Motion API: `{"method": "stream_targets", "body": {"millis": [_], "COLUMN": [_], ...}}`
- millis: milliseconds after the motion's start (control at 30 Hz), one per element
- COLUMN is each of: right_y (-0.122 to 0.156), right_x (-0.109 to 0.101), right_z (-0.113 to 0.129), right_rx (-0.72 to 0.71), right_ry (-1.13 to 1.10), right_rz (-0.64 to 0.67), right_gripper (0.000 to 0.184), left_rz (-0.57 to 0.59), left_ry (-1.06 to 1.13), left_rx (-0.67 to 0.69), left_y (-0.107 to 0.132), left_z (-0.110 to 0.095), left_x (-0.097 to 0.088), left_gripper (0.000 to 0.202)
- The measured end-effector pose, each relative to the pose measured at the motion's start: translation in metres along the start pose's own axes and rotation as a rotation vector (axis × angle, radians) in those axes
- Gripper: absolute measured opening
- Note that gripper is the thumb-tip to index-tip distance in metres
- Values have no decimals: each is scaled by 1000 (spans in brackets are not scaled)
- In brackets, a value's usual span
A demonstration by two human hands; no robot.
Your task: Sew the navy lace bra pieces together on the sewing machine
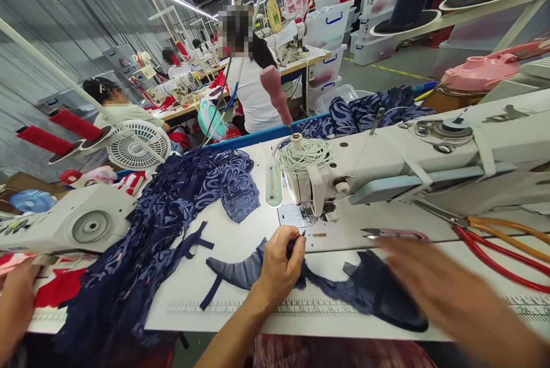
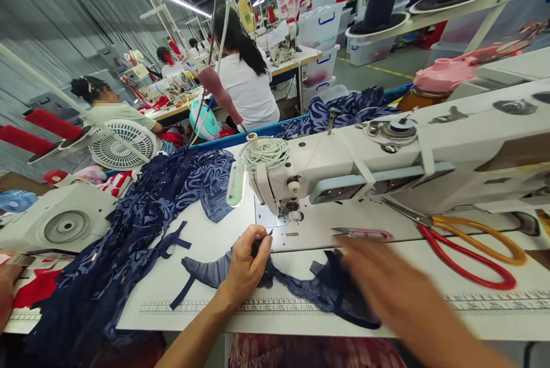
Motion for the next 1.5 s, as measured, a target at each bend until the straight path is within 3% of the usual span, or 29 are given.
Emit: {"method": "stream_targets", "body": {"millis": [33, 100, 167, 267, 333, 400, 500, 633, 900, 1100, 1500], "right_y": [-5, -4, 4, 14, 11, -1, -26, -40, -36, -31, -25], "right_x": [20, 46, 54, 42, 29, 22, 28, 49, 59, 59, 58], "right_z": [19, 36, 28, 0, -6, 2, 26, 44, 36, 33, 37], "right_rx": [-159, -341, -379, -349, -354, -364, -348, -349, -314, -286, -302], "right_ry": [-58, -89, -48, 63, 123, 119, -4, -88, -112, -112, -138], "right_rz": [51, 91, 75, 56, 59, 65, 59, 54, 80, 80, 13], "right_gripper": [35, 41, 42, 42, 43, 42, 42, 37, 31, 33, 36], "left_rz": [-7, -6, -3, -60, -140, -176, -64, 53, 130, 119, 49], "left_ry": [-122, -418, -706, -910, -889, -819, -738, -677, -645, -629, -654], "left_rx": [46, 124, 174, 231, 320, 451, 551, 484, 440, 421, 510], "left_y": [0, 1, 5, 14, 23, 33, 43, 50, 53, 54, 55], "left_z": [-5, -9, -4, 3, -3, -13, -17, -9, -10, -9, -17], "left_x": [3, 8, 10, 4, 2, 8, 31, 46, 47, 48, 47], "left_gripper": [17, 22, 30, 36, 35, 33, 30, 34, 36, 29, 23]}}
Point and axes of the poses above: each hand's wrist, its own y-axis away from the middle knuckle, its own x-axis out of the palm, z = x × y, the point moved 9 cm from there along -y, towards the middle knuckle, and after that the axes turned 10 degrees about -x, right-handed, at the moved point
